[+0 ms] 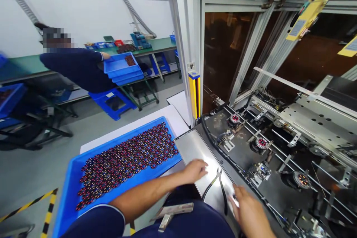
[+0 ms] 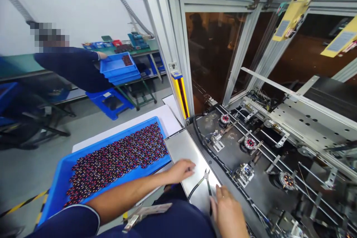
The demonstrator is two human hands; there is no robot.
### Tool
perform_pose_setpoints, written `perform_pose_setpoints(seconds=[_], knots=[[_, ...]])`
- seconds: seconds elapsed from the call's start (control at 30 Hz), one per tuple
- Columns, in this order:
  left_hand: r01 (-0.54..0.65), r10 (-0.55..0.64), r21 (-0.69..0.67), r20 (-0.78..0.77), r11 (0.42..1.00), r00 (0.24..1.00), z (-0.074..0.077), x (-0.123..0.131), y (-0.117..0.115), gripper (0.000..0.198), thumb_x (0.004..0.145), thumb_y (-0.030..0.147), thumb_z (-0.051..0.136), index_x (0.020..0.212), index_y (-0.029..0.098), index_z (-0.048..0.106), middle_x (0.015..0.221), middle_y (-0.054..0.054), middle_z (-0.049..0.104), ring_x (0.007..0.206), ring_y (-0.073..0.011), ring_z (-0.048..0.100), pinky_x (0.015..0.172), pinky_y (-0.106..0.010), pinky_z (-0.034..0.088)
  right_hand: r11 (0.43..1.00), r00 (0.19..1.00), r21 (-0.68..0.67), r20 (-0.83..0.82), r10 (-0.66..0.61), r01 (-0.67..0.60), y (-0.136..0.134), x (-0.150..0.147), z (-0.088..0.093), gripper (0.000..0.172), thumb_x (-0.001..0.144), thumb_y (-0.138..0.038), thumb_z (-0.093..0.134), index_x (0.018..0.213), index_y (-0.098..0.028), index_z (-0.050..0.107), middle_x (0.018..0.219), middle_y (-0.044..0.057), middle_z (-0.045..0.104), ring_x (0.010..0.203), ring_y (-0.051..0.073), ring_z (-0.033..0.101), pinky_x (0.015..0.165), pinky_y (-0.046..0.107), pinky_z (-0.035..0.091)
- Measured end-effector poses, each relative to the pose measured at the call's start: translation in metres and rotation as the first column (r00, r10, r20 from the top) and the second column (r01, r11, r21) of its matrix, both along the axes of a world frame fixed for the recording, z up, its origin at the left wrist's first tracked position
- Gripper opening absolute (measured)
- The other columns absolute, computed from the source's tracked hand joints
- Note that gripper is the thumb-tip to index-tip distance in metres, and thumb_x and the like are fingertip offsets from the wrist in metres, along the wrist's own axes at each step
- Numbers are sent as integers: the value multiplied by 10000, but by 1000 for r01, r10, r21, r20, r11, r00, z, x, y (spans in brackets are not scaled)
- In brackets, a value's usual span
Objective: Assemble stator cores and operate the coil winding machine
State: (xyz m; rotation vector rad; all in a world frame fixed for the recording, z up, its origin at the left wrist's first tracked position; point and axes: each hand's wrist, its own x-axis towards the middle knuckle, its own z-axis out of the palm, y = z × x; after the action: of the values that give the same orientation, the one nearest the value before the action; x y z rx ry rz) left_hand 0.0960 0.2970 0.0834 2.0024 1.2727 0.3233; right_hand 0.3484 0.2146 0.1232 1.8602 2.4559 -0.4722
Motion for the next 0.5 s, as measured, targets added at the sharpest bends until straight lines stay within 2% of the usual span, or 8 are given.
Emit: perform_pose_setpoints(seconds=[0.07, 0.13, 0.2, 0.27, 0.3, 0.37, 0.5], knots=[[8, -2, 135, -42, 991, 999, 29, -13, 39, 248, 935, 353, 555, 1043, 142, 627, 969, -50, 665, 846, -163, 642, 794, -370, 543, 993, 1000, 118, 12, 5, -6, 19, 51, 25, 407, 923, -382, 442, 1210, -161, 627, 1202, 210, 646, 1080, 350, 642, 879, 483, 551], [35, -17, 268, -71, 963, 997, 59, -12, 88, 286, 952, 361, 518, 1121, 147, 605, 1019, -65, 655, 925, -191, 632, 851, -410, 519, 914, 992, 390, 97, 77, -109, 52, 99, 44, 433, 938, -412, 410, 1189, -142, 636, 1117, 207, 669, 1010, 350, 654, 839, 498, 560], [119, -85, 370, -107, 921, 991, 85, 4, 141, 353, 948, 384, 515, 1208, 152, 571, 1109, -89, 634, 1046, -230, 599, 919, -451, 478, 878, 975, 436, 179, 132, -199, 94, 134, 52, 446, 946, -393, 378, 1156, -103, 644, 1036, 210, 665, 880, 348, 659, 750, 523, 569], [237, -180, 434, -168, 869, 969, 99, 31, 189, 404, 902, 382, 589, 1229, 145, 570, 1241, -120, 586, 1208, -278, 510, 1007, -488, 411, 868, 964, 429, 194, 183, -252, 134, 151, 48, 441, 942, -355, 369, 1142, -75, 645, 1076, 223, 637, 931, 344, 642, 809, 510, 561], [302, -231, 447, -208, 842, 950, 101, 46, 209, 412, 864, 370, 643, 1206, 147, 587, 1308, -121, 550, 1273, -294, 455, 1048, -502, 373, 865, 960, 425, 191, 204, -268, 151, 154, 42, 436, 935, -344, 380, 1149, -65, 638, 1127, 234, 612, 1001, 348, 623, 861, 502, 548], [403, -296, 454, -290, 794, 910, 97, 73, 240, 366, 837, 336, 678, 1146, 149, 620, 1402, -108, 488, 1363, -316, 354, 1100, -541, 302, 854, 954, 429, 189, 234, -294, 175, 153, 26, 427, 919, -339, 419, 1164, -53, 621, 1241, 252, 544, 1141, 354, 560, 958, 487, 511], [511, -337, 424, -420, 748, 842, 69, 101, 270, 331, 857, 315, 657, 1146, 156, 623, 1426, -99, 472, 1378, -324, 341, 1112, -586, 274, 845, 958, 453, 174, 228, -284, 191, 148, -2, 389, 901, -371, 490, 1092, -60, 624, 1314, 258, 468, 1237, 358, 483, 1027, 497, 468]])
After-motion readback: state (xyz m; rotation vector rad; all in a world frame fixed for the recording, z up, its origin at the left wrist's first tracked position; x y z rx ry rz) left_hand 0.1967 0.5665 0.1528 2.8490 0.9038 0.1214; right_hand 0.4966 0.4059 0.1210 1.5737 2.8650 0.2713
